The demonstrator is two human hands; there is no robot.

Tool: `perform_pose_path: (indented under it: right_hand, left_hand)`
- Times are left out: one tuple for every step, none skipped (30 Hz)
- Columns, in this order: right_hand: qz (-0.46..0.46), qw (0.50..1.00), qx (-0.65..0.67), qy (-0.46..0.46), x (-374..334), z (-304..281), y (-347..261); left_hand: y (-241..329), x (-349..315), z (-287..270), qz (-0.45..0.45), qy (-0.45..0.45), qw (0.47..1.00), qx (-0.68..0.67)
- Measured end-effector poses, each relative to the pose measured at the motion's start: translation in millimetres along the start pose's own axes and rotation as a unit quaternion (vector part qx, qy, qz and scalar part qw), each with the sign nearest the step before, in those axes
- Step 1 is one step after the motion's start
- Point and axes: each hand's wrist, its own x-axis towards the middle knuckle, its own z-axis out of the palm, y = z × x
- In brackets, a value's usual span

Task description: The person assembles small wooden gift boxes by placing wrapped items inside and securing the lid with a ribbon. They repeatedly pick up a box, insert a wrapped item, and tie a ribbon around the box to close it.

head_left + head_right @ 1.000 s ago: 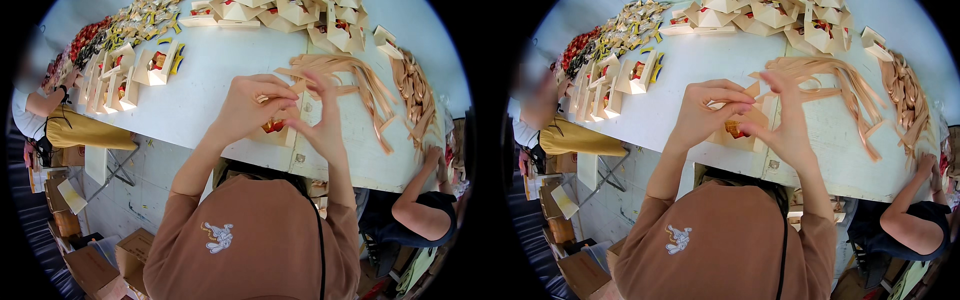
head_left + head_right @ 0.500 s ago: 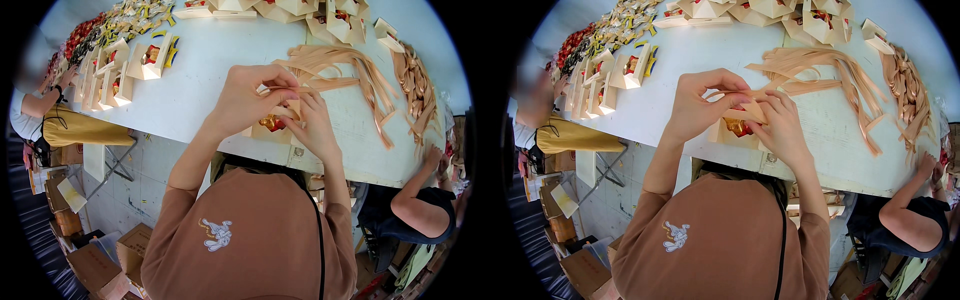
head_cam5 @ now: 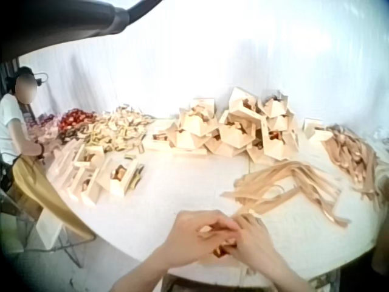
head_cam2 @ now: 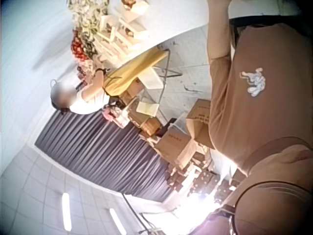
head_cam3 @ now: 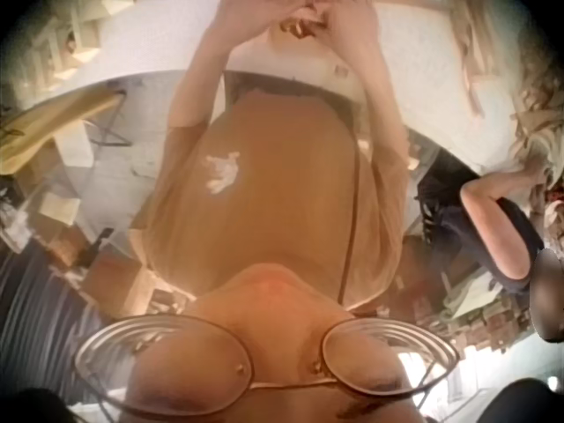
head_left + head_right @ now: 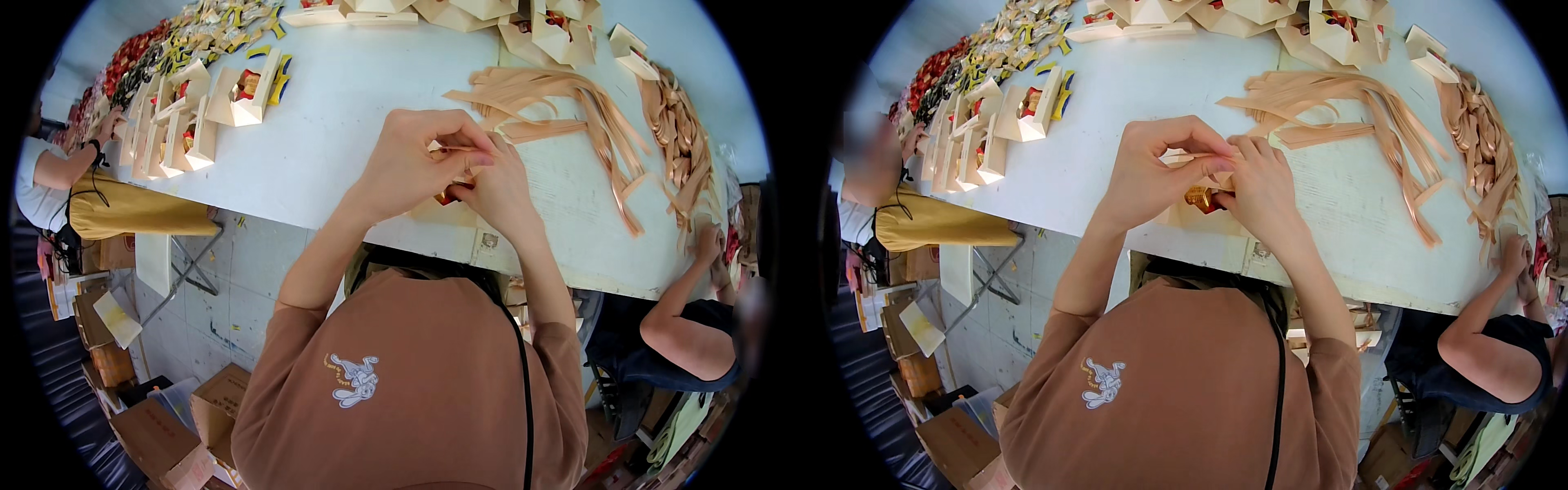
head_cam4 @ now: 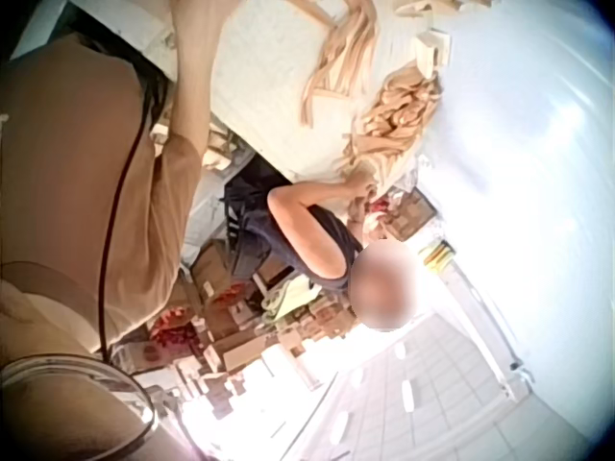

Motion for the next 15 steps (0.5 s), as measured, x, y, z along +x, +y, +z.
perform_pose_path:
  right_hand:
    - [-0.002, 1.0, -0.009, 0.002, 0.6, -0.3, -1.5]
    - [-0.004, 1.0, -0.019, 0.003, 1.2, -1.3, -3.3]
    - [-0.006, 1.0, -0.028, 0.005, 1.9, -1.6, -4.7]
    - [0.005, 1.0, -0.022, -0.007, 2.0, -0.7, -5.2]
    - [0.017, 1.0, -0.015, -0.02, 2.5, 0.6, -5.4]
    - [0.028, 0.999, -0.009, -0.032, 2.7, 1.3, -5.4]
    - [0.026, 0.999, 0.001, -0.033, 2.6, 1.2, -5.3]
    - [0.023, 0.999, 0.011, -0.034, 2.5, 0.7, -5.0]
    - [0.021, 0.999, 0.02, -0.034, 2.3, 0.4, -4.6]
    - [0.028, 0.998, 0.027, -0.047, 2.0, 0.6, -3.7]
    - [0.034, 0.997, 0.034, -0.06, 1.6, 1.2, -2.4]
    - [0.04, 0.996, 0.041, -0.072, 1.1, 1.6, -1.5]
    - [0.039, 0.996, 0.045, -0.07, 1.0, 2.0, -1.3]
    - [0.037, 0.996, 0.049, -0.068, 0.5, 2.3, -1.3]
    - [0.036, 0.996, 0.052, -0.065, 0.1, 2.6, -1.5]
  left_hand:
    - [0.1, -1.1, 0.0, -0.009, 0.0, 1.0, -0.004]
    - [-0.1, -0.9, -1.0, -0.002, 0.006, 1.0, 0.001]
    - [-0.5, -0.2, -2.6, 0.005, 0.012, 1.0, 0.005]
    - [-1.3, 0.0, -3.6, 0.012, 0.018, 1.0, 0.008]
    - [-2.1, 0.0, -4.3, 0.014, 0.02, 1.0, 0.01]
    - [-3.1, -0.1, -5.0, 0.017, 0.022, 1.0, 0.012]
    - [-4.0, 0.1, -5.5, 0.02, 0.025, 0.999, 0.013]
    - [-5.2, 0.2, -5.7, 0.025, 0.025, 0.999, 0.019]
    - [-6.5, 0.3, -5.9, 0.029, 0.025, 0.999, 0.025]
    - [-7.3, 0.2, -5.9, 0.033, 0.026, 0.999, 0.03]
    - [-7.6, 0.2, -5.7, 0.029, 0.025, 0.999, 0.031]
    - [-7.7, 0.4, -5.3, 0.026, 0.024, 0.999, 0.031]
    - [-7.9, 0.4, -5.3, 0.022, 0.024, 0.999, 0.032]
    - [-7.4, 0.8, -5.5, 0.023, 0.024, 0.999, 0.034]
    - [-6.5, 1.5, -5.7, 0.025, 0.024, 0.999, 0.036]
